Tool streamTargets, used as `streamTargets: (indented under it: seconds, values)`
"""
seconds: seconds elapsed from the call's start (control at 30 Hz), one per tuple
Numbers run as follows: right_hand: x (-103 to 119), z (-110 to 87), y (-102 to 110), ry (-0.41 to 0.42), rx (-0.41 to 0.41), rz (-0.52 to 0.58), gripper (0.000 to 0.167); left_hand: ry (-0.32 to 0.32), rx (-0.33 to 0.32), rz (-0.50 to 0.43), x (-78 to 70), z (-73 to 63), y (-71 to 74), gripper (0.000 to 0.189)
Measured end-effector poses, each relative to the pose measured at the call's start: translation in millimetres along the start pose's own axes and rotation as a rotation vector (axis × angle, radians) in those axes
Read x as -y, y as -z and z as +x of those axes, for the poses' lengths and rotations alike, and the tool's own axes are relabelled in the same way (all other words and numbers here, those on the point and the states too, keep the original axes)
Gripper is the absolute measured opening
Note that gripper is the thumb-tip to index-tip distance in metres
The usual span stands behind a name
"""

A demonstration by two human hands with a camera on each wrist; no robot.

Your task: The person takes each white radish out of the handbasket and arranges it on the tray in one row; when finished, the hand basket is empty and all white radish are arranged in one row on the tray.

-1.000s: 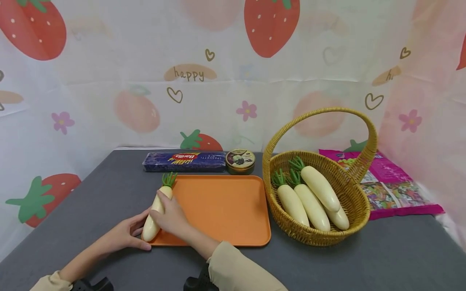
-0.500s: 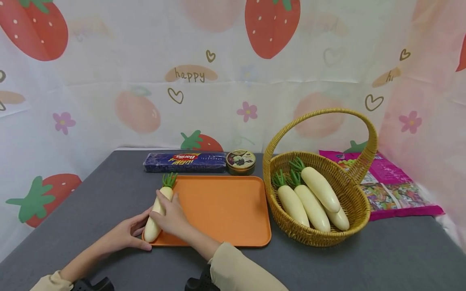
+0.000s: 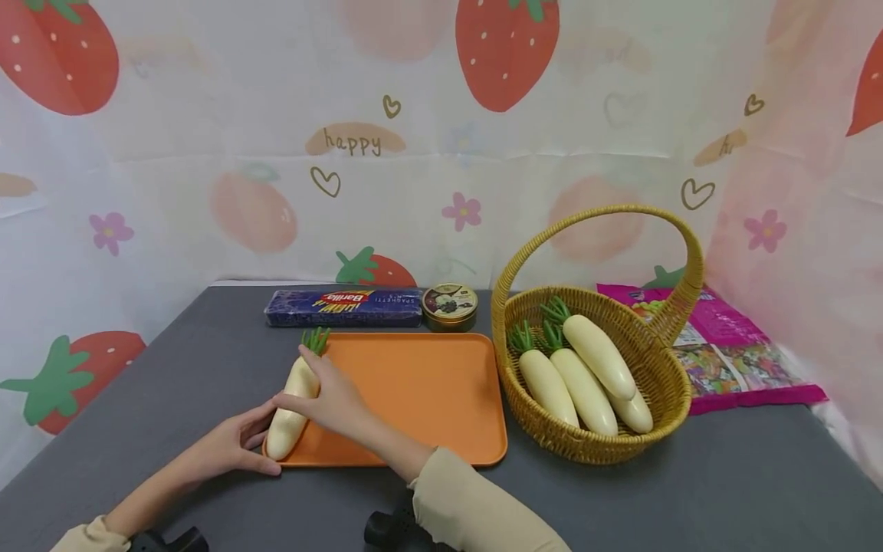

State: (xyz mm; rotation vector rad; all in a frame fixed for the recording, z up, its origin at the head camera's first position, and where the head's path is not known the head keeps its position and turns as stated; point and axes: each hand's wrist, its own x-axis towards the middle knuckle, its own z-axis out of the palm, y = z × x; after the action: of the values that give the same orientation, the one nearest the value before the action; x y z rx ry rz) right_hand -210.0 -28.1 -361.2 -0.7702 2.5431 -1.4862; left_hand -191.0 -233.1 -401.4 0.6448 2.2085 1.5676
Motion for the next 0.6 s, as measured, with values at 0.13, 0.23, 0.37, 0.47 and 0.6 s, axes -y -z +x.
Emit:
streamTargets:
  seconds: [0.13,0.23,0.37,0.47,0.6]
  values:
    - [6.3,-6.1,18.9,0.024,0.065,0.002,0.065,0.002,0.008,-0.019,3.6,-3.2,0.6,0.102]
    - [12.8,-12.6,37.0,0.038,0.111,0.013,0.063,-0.010,0.006,-0.033,5.6,-3.7,1.2,0.102]
    - [16.4,-24.0,64.4,0.044,0.142,0.018,0.057,-0.014,0.013,-0.042,5.7,-0.6,0.3,0.102]
    - [15.6,-35.1,85.4,0.045,0.179,0.038,0.051,-0.002,0.019,-0.039,4.7,2.5,-1.0,0.102]
    - [16.3,-48.7,114.5,0.021,0.223,0.085,0.047,-0.003,0.016,-0.030,1.7,6.8,0.2,0.103]
